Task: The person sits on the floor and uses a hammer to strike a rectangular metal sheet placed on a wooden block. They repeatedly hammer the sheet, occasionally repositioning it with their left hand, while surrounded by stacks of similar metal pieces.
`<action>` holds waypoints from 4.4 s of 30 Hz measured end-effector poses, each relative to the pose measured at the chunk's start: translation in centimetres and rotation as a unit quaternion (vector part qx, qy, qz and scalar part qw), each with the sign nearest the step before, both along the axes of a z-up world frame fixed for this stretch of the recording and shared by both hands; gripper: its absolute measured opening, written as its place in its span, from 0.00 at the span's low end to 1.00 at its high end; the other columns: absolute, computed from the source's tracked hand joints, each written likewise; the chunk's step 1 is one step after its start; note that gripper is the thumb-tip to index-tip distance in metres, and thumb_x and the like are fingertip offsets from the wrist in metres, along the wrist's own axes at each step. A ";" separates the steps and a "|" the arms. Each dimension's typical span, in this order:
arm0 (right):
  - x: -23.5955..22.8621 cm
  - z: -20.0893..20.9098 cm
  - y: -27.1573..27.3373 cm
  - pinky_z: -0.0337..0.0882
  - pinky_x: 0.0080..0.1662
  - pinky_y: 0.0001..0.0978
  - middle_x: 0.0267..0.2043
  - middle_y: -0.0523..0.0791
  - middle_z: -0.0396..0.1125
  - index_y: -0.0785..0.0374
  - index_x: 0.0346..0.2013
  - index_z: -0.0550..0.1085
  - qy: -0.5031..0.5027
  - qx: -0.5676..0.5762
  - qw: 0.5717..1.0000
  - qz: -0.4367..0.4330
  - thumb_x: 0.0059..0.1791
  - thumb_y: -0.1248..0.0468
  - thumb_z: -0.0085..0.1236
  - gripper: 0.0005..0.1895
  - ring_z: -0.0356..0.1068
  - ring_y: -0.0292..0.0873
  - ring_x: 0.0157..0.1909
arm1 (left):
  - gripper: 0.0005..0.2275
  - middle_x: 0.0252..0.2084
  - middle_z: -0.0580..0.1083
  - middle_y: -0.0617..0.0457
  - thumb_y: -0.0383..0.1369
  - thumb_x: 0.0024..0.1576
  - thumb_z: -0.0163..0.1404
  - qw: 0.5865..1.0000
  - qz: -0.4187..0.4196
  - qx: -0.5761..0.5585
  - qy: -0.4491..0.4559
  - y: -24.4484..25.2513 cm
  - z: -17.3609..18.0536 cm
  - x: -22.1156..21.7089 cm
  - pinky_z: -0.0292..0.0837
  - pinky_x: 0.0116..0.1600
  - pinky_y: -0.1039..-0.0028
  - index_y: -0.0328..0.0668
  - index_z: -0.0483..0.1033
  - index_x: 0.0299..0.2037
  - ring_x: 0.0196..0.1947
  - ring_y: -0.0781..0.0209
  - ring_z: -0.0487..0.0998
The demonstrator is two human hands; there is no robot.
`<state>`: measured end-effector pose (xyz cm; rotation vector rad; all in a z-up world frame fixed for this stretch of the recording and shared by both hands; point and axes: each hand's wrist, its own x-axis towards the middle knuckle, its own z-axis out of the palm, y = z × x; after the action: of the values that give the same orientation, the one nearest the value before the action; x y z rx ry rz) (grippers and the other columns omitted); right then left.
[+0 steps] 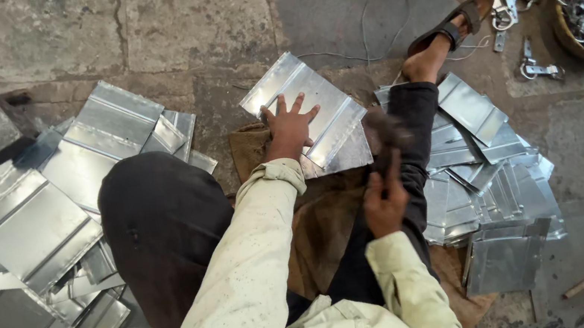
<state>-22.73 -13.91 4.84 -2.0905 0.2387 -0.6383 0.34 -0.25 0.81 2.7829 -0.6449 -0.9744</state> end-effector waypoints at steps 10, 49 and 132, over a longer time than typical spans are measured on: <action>-1.5 0.5 -0.6 0.62 0.28 0.31 0.21 0.47 0.62 0.53 0.72 0.63 0.118 0.069 0.990 -0.024 0.56 0.63 0.52 0.28 0.57 0.36 0.22 | 0.45 0.81 0.35 0.64 0.46 0.51 0.65 0.999 0.013 -0.033 -0.034 0.0 -1.1 -0.6 0.41 0.69 0.24 0.83 0.45 0.75 0.79 0.39 0.35; -0.9 -0.5 0.5 0.68 0.35 0.31 0.30 0.52 0.69 0.53 0.72 0.67 0.233 -0.036 0.971 0.025 0.56 0.62 0.58 0.28 0.60 0.39 0.28 | 0.40 0.81 0.37 0.61 0.65 0.52 0.48 0.995 -0.002 -0.011 -0.102 -0.7 -3.6 -0.9 0.47 0.64 0.27 0.83 0.42 0.75 0.76 0.38 0.42; 2.4 -1.8 -2.4 0.71 0.36 0.37 0.30 0.58 0.72 0.69 0.59 0.74 0.175 -0.080 0.981 -0.028 0.57 0.58 0.54 0.20 0.73 0.52 0.31 | 0.22 0.81 0.32 0.59 0.49 0.68 0.28 0.988 -0.060 -0.060 -0.126 -0.1 -2.6 -2.7 0.16 0.72 0.35 0.94 0.42 0.72 0.80 0.49 0.27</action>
<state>-20.36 -16.28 3.02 -2.3521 0.4587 -0.3243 -2.40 -0.34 -1.81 2.8095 -0.8809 -0.5803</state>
